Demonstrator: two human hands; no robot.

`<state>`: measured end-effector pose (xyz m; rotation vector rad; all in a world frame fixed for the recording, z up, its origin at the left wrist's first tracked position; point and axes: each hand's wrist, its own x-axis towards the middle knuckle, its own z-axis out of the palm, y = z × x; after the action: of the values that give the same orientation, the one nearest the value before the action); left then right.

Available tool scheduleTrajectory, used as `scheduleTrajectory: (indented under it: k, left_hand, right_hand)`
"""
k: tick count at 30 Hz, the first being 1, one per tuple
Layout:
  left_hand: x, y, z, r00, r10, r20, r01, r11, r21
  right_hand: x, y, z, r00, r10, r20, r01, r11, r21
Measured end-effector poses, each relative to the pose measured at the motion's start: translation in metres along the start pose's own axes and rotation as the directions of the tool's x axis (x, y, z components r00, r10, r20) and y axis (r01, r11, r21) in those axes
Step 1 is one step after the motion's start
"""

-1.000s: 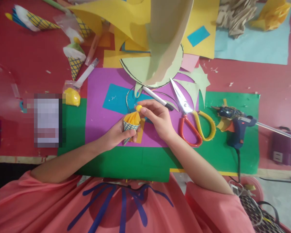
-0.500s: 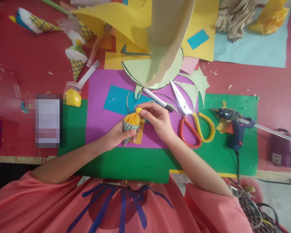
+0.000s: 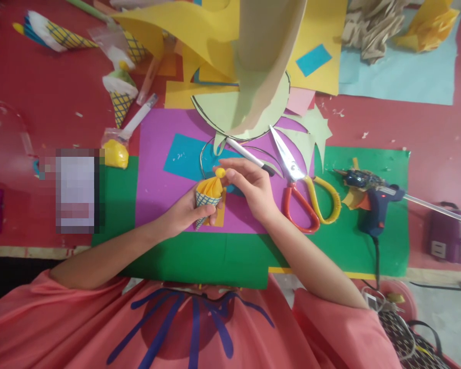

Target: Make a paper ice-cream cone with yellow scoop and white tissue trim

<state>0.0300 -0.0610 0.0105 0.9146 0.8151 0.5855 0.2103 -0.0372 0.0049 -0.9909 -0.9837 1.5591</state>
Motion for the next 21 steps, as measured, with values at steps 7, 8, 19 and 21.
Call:
scheduleTrajectory:
  k: [7, 8, 19, 21]
  left_hand:
    - [-0.0012, -0.0004, -0.0006, 1.000, -0.005, -0.014, 0.005, 1.000, 0.006]
    - [-0.0012, -0.0003, -0.0006, 1.000, -0.007, -0.016, 0.007, 1.000, 0.007]
    - [-0.0007, -0.0003, 0.0003, 1.000, 0.012, 0.001, -0.012, 1.000, -0.004]
    - [-0.0006, -0.0003, 0.0003, 1.000, 0.010, 0.003, -0.010, 1.000, -0.003]
  right_hand:
    - [0.0010, 0.0016, 0.0023, 0.999, -0.037, -0.025, 0.037, 0.999, -0.012]
    - [0.0012, 0.0017, 0.0022, 0.999, -0.040, -0.029, 0.039, 0.999, -0.022]
    - [0.0004, -0.0018, 0.0046, 0.999, -0.012, -0.030, 0.012, 1.000, -0.003]
    - [0.0001, -0.0029, 0.0052, 1.000, -0.008, -0.028, 0.008, 1.000, -0.009]
